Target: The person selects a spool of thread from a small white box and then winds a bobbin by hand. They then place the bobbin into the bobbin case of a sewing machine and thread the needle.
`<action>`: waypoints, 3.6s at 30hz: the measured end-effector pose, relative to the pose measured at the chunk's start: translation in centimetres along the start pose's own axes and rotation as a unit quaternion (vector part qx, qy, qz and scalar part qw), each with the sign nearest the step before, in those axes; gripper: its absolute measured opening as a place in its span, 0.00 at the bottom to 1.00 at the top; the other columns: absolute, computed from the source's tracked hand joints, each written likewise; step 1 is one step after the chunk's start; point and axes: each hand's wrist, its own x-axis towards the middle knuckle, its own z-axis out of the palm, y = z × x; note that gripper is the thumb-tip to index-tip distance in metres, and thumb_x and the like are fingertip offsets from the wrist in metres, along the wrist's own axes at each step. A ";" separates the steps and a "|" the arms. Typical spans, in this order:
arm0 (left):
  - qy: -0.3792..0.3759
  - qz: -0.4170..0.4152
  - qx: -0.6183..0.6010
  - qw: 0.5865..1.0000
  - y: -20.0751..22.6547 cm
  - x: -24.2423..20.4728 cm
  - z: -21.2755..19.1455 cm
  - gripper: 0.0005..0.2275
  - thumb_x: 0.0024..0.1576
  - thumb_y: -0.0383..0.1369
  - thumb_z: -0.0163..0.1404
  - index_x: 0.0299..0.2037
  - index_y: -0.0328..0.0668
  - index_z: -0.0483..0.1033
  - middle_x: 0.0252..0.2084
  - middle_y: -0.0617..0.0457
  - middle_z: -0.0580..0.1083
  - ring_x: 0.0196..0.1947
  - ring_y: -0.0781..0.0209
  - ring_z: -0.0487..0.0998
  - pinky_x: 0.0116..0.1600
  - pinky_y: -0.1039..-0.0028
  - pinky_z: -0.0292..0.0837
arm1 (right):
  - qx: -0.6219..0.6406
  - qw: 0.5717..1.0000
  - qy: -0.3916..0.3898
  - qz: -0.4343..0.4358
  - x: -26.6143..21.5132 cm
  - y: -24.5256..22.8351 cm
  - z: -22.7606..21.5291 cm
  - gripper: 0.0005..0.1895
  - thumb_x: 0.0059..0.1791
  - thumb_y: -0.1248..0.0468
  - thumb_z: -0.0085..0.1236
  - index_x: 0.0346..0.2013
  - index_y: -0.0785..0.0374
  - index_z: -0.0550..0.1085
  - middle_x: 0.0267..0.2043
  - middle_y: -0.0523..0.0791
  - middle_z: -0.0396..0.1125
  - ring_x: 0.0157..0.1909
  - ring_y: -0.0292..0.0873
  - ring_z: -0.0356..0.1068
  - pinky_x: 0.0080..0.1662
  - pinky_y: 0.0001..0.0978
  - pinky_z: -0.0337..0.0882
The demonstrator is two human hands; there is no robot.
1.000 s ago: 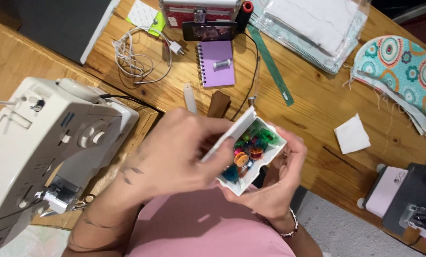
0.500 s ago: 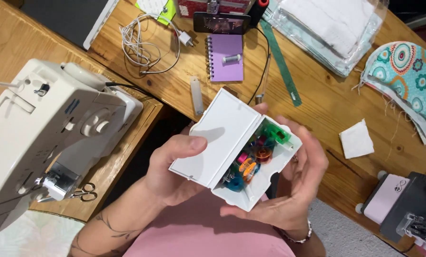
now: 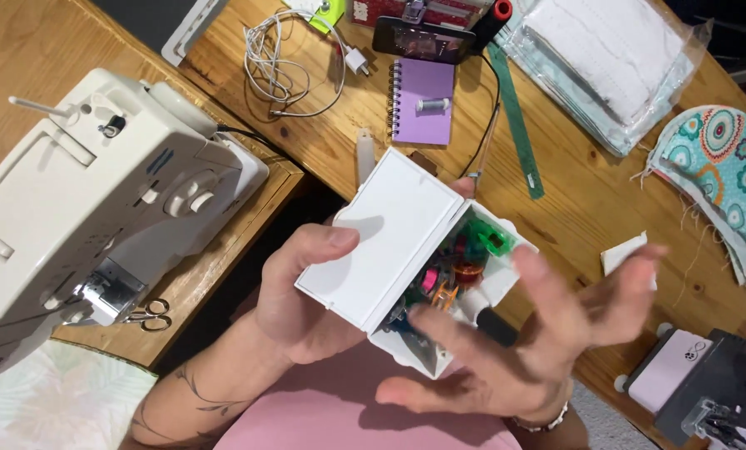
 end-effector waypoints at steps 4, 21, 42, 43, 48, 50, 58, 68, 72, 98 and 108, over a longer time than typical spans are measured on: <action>0.026 -0.033 -0.070 0.997 -0.3 -0.6 -0.9 0.28 0.56 0.36 0.49 0.66 0.30 0.61 0.52 0.40 0.74 0.45 0.51 0.78 0.44 0.68 0.75 | -0.024 0.999 0.036 -0.029 0.4 0.9 -0.4 0.30 0.57 0.28 0.27 0.73 0.23 0.44 0.67 0.24 0.56 0.67 0.42 0.61 0.70 0.83 0.28; -0.005 -0.001 0.043 0.999 -0.9 -0.4 0.6 0.37 0.51 0.39 0.49 0.71 0.29 0.53 0.77 0.40 0.54 0.58 0.48 0.69 0.59 0.60 0.68 | 0.111 0.979 0.123 0.119 -1.1 0.9 -0.6 0.36 0.47 0.25 0.31 0.35 0.51 0.71 0.67 0.50 0.56 0.83 0.41 0.38 0.83 0.57 0.41; 0.086 0.032 0.152 0.984 -1.2 0.1 -0.3 0.36 0.52 0.41 0.53 0.70 0.25 0.60 0.45 0.43 0.77 0.36 0.60 0.79 0.35 0.76 0.74 | 0.046 0.982 -0.151 0.101 2.0 0.7 -2.1 0.12 0.53 0.61 0.49 0.45 0.56 0.80 0.68 0.56 0.56 0.74 0.62 0.35 0.73 0.69 0.36; 0.085 0.031 0.154 0.984 -1.5 0.0 -1.3 0.36 0.52 0.41 0.53 0.70 0.25 0.60 0.45 0.43 0.77 0.36 0.60 0.79 0.35 0.76 0.74 | 0.045 0.982 -0.150 0.102 2.0 0.9 -2.0 0.12 0.53 0.61 0.49 0.45 0.56 0.80 0.68 0.56 0.56 0.74 0.62 0.35 0.73 0.69 0.36; 0.140 -0.024 0.154 0.978 -2.4 0.2 -3.8 0.21 0.54 0.40 0.51 0.51 0.28 0.73 0.38 0.42 0.78 0.34 0.53 0.79 0.40 0.64 0.76 | 0.034 0.969 -0.214 0.119 2.3 1.3 -2.2 0.06 0.47 0.65 0.59 0.38 0.57 0.76 0.66 0.53 0.57 0.73 0.60 0.38 0.71 0.73 0.38; 0.128 -0.026 0.169 0.977 -2.6 0.6 -3.4 0.23 0.54 0.40 0.51 0.54 0.28 0.71 0.41 0.43 0.78 0.36 0.53 0.79 0.40 0.65 0.77 | 0.049 0.964 -0.233 0.115 2.2 1.8 -2.4 0.07 0.47 0.66 0.59 0.41 0.59 0.76 0.68 0.55 0.54 0.74 0.61 0.37 0.71 0.74 0.38; 0.129 -0.040 0.170 0.976 -3.0 1.6 -3.9 0.24 0.54 0.41 0.49 0.55 0.28 0.70 0.41 0.40 0.77 0.36 0.49 0.78 0.39 0.61 0.75 | 0.110 0.953 -0.257 0.119 1.5 2.7 -2.4 0.10 0.46 0.62 0.67 0.41 0.57 0.79 0.70 0.54 0.54 0.74 0.63 0.40 0.71 0.72 0.39; 0.137 -0.039 0.062 0.988 -3.2 2.0 -5.3 0.24 0.53 0.37 0.52 0.56 0.25 0.70 0.46 0.37 0.77 0.42 0.46 0.79 0.46 0.62 0.75 | 0.160 0.942 -0.260 0.142 1.0 3.6 -2.8 0.05 0.48 0.61 0.64 0.35 0.56 0.76 0.68 0.52 0.55 0.75 0.61 0.41 0.70 0.64 0.47; 0.118 -0.050 0.066 0.989 -3.3 2.0 -5.8 0.22 0.55 0.37 0.50 0.55 0.25 0.71 0.43 0.37 0.78 0.39 0.46 0.79 0.44 0.62 0.74 | 0.143 0.939 -0.285 0.127 1.0 3.7 -2.9 0.08 0.48 0.60 0.62 0.35 0.61 0.76 0.70 0.54 0.54 0.74 0.62 0.41 0.69 0.64 0.50; 0.038 -0.011 0.047 0.998 -2.0 2.4 -0.8 0.39 0.52 0.39 0.53 0.74 0.29 0.52 0.65 0.37 0.65 0.60 0.47 0.70 0.64 0.59 0.64 | 0.187 0.957 -0.148 0.162 1.1 2.6 -3.3 0.15 0.57 0.61 0.42 0.45 0.61 0.77 0.67 0.57 0.57 0.74 0.65 0.53 0.74 0.58 0.59; 0.069 -0.001 0.040 0.997 -1.8 2.5 -0.2 0.41 0.48 0.39 0.54 0.71 0.26 0.53 0.70 0.35 0.60 0.64 0.41 0.65 0.67 0.51 0.60 | 0.186 0.970 -0.004 0.155 -0.6 3.2 -2.3 0.15 0.54 0.59 0.46 0.41 0.68 0.74 0.55 0.61 0.65 0.65 0.65 0.64 0.70 0.56 0.69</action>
